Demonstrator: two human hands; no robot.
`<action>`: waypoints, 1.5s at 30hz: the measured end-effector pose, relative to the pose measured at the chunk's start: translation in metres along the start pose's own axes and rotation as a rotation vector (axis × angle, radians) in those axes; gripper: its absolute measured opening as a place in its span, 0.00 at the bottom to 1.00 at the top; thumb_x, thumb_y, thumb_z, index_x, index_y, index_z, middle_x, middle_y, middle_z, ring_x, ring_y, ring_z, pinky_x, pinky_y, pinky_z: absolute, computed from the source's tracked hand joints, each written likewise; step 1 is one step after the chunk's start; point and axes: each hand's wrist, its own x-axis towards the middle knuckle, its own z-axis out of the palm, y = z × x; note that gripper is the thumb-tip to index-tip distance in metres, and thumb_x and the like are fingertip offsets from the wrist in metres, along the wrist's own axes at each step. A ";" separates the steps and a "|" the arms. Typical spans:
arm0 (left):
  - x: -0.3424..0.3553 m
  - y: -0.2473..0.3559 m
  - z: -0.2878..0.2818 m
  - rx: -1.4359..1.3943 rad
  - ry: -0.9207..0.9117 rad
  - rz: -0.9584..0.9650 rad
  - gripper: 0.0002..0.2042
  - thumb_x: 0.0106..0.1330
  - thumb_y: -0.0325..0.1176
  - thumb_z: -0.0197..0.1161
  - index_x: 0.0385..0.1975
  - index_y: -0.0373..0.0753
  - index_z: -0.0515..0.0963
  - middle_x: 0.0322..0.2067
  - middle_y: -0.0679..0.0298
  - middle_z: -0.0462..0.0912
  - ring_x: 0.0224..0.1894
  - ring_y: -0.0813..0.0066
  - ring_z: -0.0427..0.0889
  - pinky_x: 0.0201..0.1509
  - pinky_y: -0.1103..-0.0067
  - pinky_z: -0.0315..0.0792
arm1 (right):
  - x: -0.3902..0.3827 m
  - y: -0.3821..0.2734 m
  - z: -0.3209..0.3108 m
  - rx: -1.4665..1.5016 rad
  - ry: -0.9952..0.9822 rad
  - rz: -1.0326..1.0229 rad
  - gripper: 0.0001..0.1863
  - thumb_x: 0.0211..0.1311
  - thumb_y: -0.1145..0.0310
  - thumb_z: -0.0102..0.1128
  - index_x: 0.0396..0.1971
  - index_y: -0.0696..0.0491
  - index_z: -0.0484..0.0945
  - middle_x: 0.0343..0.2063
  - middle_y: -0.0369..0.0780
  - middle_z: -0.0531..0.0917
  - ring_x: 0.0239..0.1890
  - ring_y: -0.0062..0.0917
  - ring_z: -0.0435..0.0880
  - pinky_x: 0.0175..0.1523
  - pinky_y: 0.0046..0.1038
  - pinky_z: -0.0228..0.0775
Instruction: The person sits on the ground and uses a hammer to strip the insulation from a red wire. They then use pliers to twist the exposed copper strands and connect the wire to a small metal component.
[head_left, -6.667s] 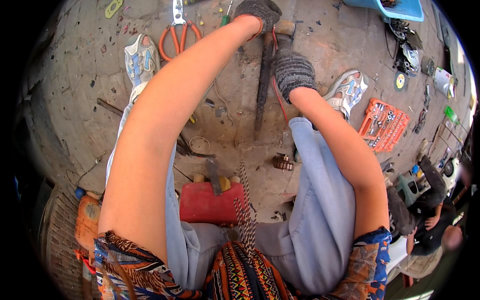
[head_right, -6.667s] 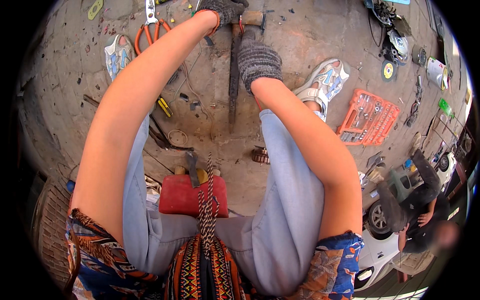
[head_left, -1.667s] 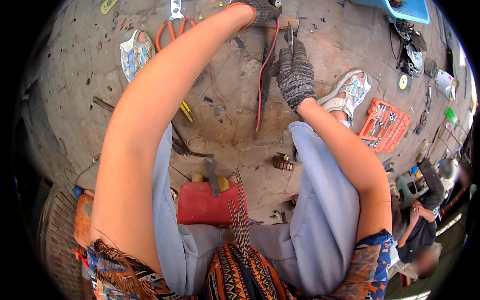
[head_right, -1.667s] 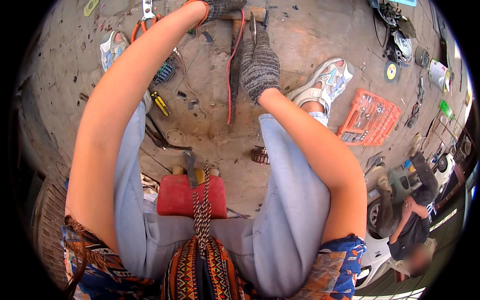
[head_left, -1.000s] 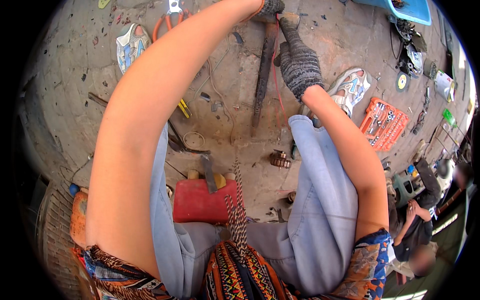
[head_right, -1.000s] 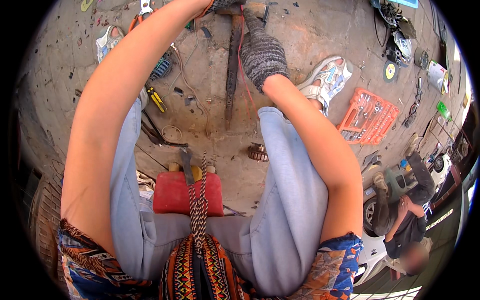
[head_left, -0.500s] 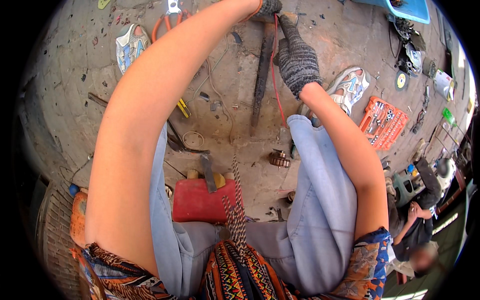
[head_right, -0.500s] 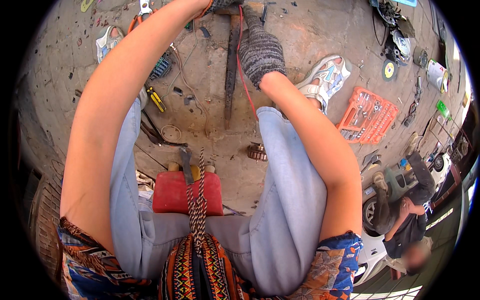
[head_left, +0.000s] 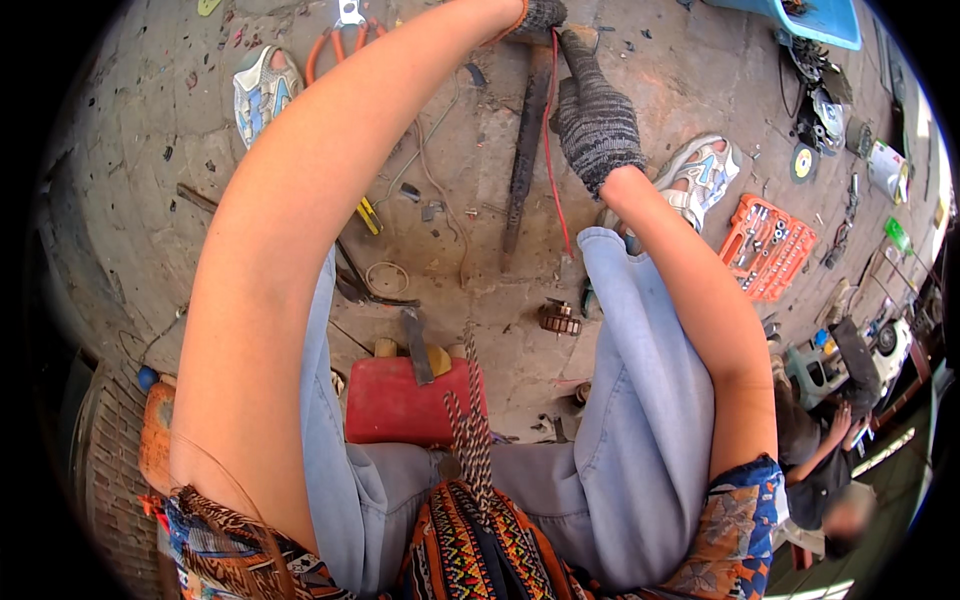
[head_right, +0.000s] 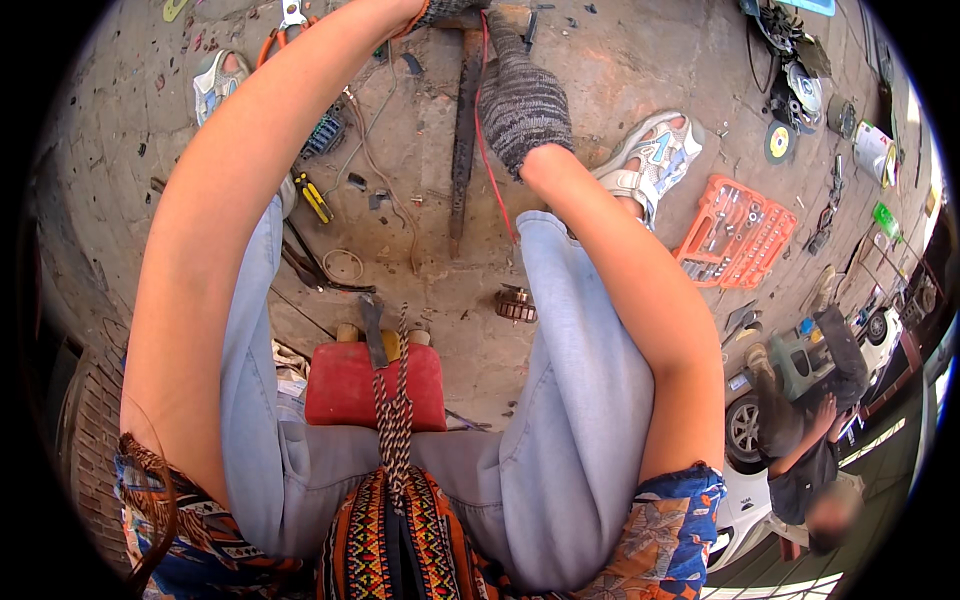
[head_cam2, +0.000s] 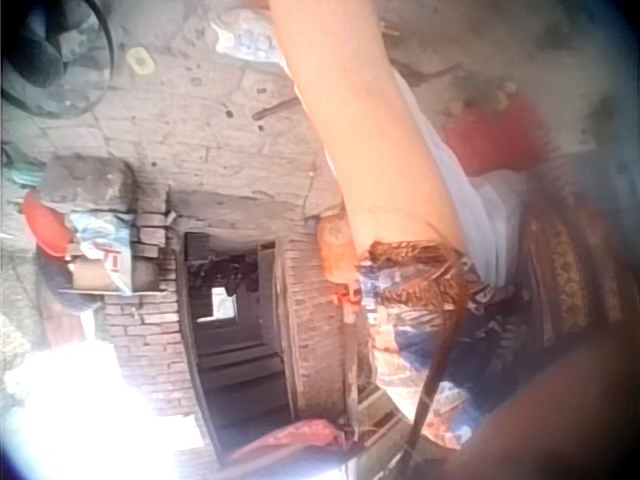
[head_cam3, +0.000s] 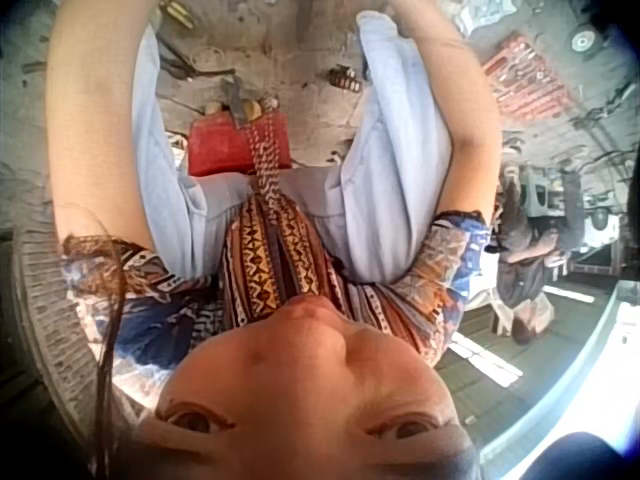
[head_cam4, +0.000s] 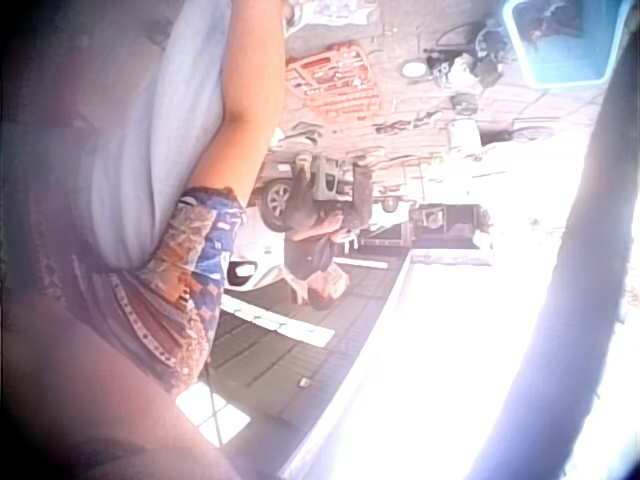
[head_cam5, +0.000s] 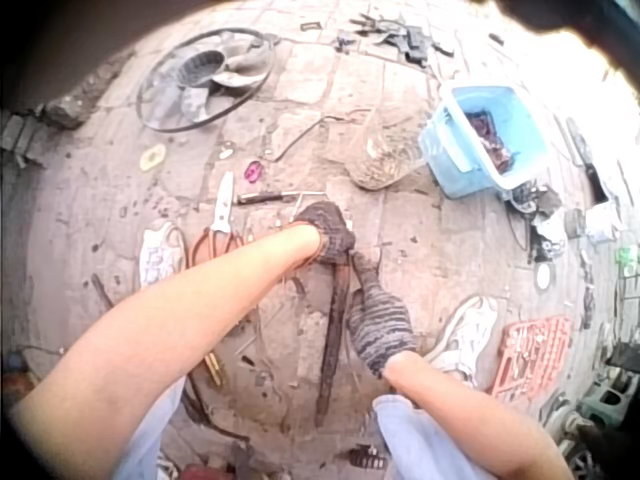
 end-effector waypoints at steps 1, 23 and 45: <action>0.002 -0.001 0.002 -0.003 0.004 -0.001 0.15 0.51 0.43 0.58 0.35 0.45 0.84 0.37 0.49 0.83 0.41 0.55 0.83 0.45 0.69 0.76 | 0.000 0.000 0.000 0.008 -0.008 0.009 0.25 0.64 0.71 0.46 0.62 0.44 0.64 0.25 0.49 0.81 0.30 0.42 0.83 0.38 0.38 0.73; 0.000 -0.002 0.000 -0.340 0.030 -0.223 0.17 0.50 0.44 0.57 0.34 0.41 0.84 0.37 0.47 0.82 0.42 0.57 0.83 0.44 0.69 0.75 | 0.000 -0.001 0.000 -0.026 -0.002 -0.005 0.27 0.61 0.73 0.48 0.63 0.43 0.64 0.31 0.55 0.80 0.34 0.48 0.81 0.40 0.41 0.72; 0.002 -0.003 0.005 -0.274 0.088 -0.156 0.18 0.50 0.44 0.56 0.34 0.40 0.83 0.38 0.47 0.82 0.43 0.56 0.82 0.45 0.70 0.75 | 0.000 -0.007 -0.002 -0.076 0.003 -0.018 0.27 0.61 0.71 0.49 0.62 0.45 0.64 0.33 0.56 0.80 0.35 0.50 0.79 0.40 0.43 0.72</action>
